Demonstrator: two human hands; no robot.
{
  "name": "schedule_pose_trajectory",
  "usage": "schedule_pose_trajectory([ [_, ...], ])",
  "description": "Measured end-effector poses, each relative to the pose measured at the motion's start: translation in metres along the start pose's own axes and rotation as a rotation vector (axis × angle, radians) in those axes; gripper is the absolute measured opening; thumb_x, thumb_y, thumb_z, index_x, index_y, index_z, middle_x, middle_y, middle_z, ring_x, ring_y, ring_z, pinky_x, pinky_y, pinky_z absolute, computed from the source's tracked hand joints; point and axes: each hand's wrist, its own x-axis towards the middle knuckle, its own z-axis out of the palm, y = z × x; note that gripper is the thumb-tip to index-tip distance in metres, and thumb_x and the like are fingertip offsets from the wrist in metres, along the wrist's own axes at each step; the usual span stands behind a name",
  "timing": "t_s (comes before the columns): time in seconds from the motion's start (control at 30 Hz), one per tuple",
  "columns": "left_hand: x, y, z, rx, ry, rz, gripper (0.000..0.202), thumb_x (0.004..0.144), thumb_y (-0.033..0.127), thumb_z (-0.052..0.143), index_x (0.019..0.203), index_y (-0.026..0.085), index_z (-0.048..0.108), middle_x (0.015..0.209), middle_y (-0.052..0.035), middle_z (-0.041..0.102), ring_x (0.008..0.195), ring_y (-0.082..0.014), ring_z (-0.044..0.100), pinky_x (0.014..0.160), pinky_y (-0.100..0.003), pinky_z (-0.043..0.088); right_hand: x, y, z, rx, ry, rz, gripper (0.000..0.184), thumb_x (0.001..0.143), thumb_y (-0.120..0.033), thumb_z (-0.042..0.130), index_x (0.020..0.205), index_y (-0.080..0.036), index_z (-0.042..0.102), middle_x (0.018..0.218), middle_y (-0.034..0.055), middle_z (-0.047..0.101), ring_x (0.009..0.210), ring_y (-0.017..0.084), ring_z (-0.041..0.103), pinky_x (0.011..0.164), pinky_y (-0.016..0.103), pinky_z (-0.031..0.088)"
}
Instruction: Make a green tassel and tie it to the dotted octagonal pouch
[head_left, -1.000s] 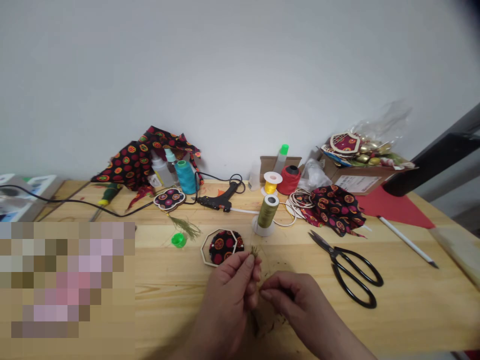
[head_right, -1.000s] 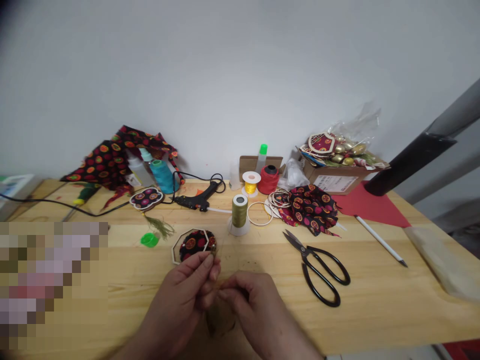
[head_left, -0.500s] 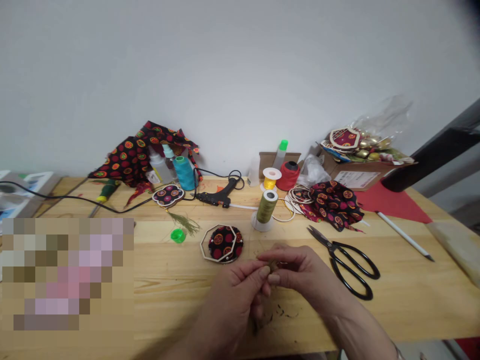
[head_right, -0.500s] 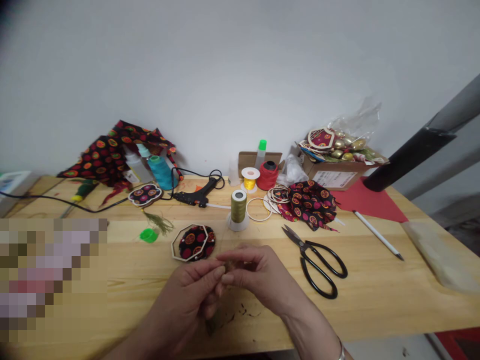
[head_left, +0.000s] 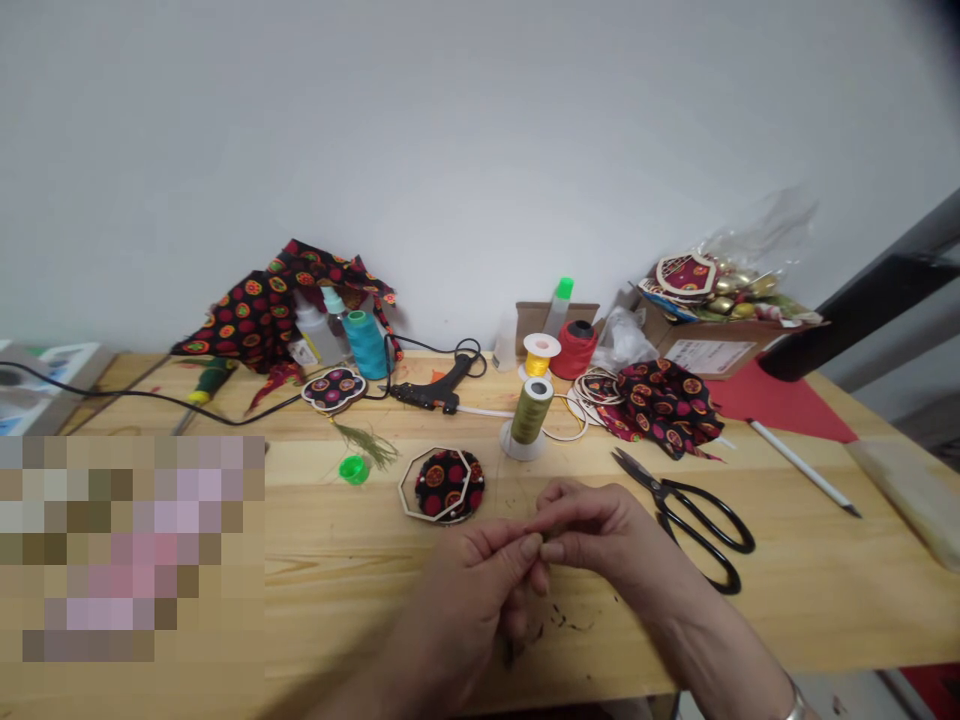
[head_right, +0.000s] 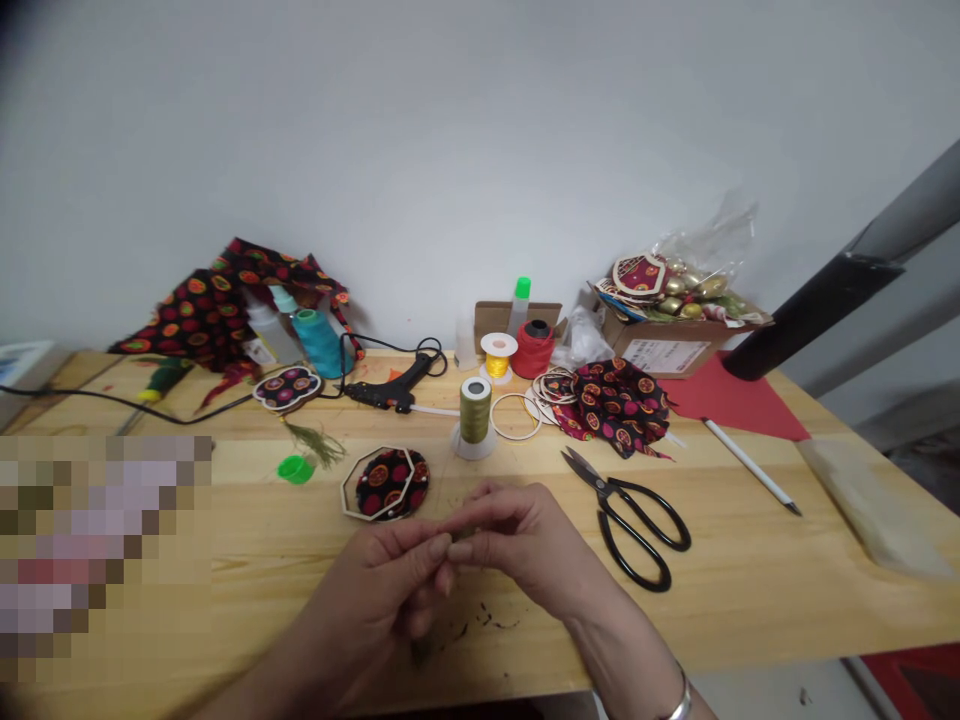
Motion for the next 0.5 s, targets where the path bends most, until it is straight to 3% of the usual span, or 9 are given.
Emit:
schedule_pose_trajectory([
  [0.33,-0.003,0.004,0.004,-0.124,0.008,-0.028,0.032,0.063,0.04,0.079,0.064,0.012,0.065,0.052,0.0038,0.051,0.04,-0.003,0.03,0.037,-0.016,0.023,-0.001,0.0,0.009,-0.161,0.227,-0.125,0.011,0.066,-0.017,0.076,0.07,-0.026,0.078,0.078,0.0,0.054,0.076,0.015,0.053,0.07,0.029,0.043],
  [0.5,-0.006,0.006,0.002,-0.249,0.023,-0.098,0.029,0.067,0.041,0.071,0.072,0.012,0.068,0.055,0.001,0.053,0.044,-0.0055,0.033,0.039,-0.016,0.021,-0.003,-0.007,0.015,-0.31,0.257,-0.132,0.012,0.071,-0.014,0.068,0.069,-0.023,0.076,0.078,0.0007,0.053,0.076,0.016,0.053,0.07,0.03,0.042],
])
